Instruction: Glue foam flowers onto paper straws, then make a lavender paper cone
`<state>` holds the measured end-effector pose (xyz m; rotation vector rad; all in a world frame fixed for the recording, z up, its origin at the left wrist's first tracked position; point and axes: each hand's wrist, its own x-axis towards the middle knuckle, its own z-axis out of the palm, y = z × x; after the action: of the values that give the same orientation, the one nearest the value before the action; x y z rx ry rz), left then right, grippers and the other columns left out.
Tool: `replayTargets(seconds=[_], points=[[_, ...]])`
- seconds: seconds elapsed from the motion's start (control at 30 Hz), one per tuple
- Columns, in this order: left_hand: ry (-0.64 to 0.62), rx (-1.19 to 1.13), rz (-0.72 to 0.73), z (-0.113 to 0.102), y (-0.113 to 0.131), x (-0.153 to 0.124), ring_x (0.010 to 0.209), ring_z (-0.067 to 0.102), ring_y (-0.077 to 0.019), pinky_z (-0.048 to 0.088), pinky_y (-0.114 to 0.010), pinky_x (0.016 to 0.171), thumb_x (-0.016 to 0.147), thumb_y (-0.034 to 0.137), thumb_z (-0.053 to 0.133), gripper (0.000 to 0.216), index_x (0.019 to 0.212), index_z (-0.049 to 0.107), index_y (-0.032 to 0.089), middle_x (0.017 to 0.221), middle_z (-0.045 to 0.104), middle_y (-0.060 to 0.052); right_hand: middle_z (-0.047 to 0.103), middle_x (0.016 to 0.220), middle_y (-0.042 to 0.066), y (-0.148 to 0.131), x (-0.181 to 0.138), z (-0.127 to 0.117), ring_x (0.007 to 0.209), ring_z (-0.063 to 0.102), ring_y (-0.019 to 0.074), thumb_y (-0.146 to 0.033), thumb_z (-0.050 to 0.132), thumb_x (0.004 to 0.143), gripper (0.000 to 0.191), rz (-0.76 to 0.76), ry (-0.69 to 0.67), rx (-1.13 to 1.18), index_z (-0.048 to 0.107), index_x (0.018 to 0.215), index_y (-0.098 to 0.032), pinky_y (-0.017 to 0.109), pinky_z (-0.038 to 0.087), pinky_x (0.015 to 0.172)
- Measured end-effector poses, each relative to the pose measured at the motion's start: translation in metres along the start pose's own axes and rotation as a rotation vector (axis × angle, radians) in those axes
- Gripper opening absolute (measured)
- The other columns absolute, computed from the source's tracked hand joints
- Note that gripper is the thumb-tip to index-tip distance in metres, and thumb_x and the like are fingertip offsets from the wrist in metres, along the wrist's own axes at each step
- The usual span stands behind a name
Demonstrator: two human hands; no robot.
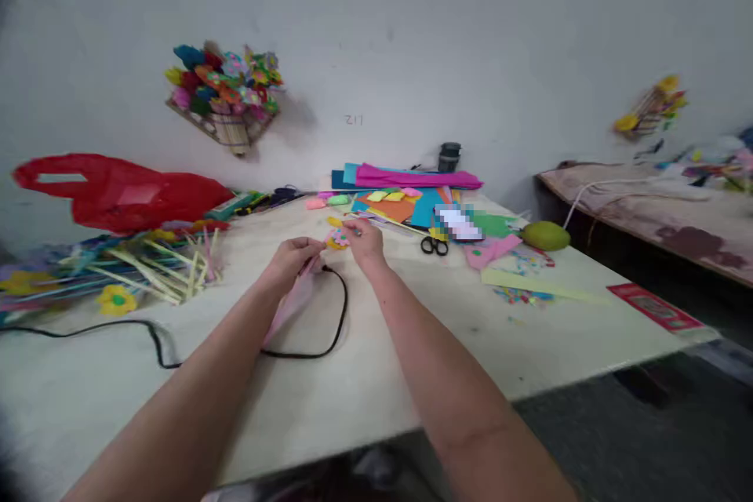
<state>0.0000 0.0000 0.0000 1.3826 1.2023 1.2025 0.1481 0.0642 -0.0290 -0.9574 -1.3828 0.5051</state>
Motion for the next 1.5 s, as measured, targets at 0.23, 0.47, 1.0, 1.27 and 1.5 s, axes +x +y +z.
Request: replayTargets(seconds=[0.23,0.47,1.0,1.27,1.5], points=[[0.011,-0.011,-0.011,0.000,0.001,-0.001,0.035,0.034,-0.0065,0.020,-0.022,0.039,0.062,0.035,0.063,0.022,0.065,0.057,0.014,0.043,0.053,0.001,0.071,0.081,0.001,-0.001,-0.003,-0.001,0.082,0.064,0.0202,-0.020,0.064,0.069,0.007,-0.071,-0.029,-0.056,0.069,0.073,-0.023,0.033,0.049,0.076],[0.023,-0.012,-0.017,0.000,0.000,-0.001,0.034,0.033,-0.0060,0.019,-0.022,0.038,0.061,0.038,0.066,0.026,0.063,0.055,0.015,0.043,0.053,0.002,0.070,0.087,0.003,0.003,-0.002,0.000,0.088,0.063,0.0202,-0.018,0.063,0.070,0.010,-0.167,-0.052,-0.100,0.069,0.077,-0.022,0.034,0.048,0.080],[0.035,-0.020,0.011,-0.001,0.002,-0.002,0.036,0.034,-0.0061,0.020,-0.022,0.040,0.062,0.038,0.065,0.026,0.065,0.056,0.014,0.044,0.053,0.001,0.067,0.099,0.002,-0.009,-0.007,-0.007,0.096,0.058,0.0205,-0.021,0.061,0.073,0.021,-0.346,-0.098,-0.331,0.065,0.094,-0.024,0.037,0.048,0.084],[0.017,-0.023,0.017,-0.001,0.002,-0.003,0.037,0.035,-0.0064,0.021,-0.022,0.040,0.063,0.038,0.065,0.026,0.065,0.056,0.014,0.045,0.054,0.001,0.062,0.115,0.003,-0.013,-0.005,-0.010,0.106,0.053,0.0200,-0.016,0.054,0.079,0.025,-0.503,-0.198,-0.442,0.066,0.100,-0.024,0.039,0.039,0.095],[0.016,-0.033,0.006,-0.002,0.001,-0.002,0.037,0.036,-0.0061,0.021,-0.021,0.039,0.062,0.040,0.066,0.030,0.071,0.059,0.013,0.045,0.054,0.001,0.061,0.118,0.003,-0.012,-0.004,-0.011,0.105,0.053,0.0204,-0.017,0.050,0.083,0.025,-0.492,-0.228,-0.492,0.068,0.100,-0.022,0.038,0.041,0.091]])
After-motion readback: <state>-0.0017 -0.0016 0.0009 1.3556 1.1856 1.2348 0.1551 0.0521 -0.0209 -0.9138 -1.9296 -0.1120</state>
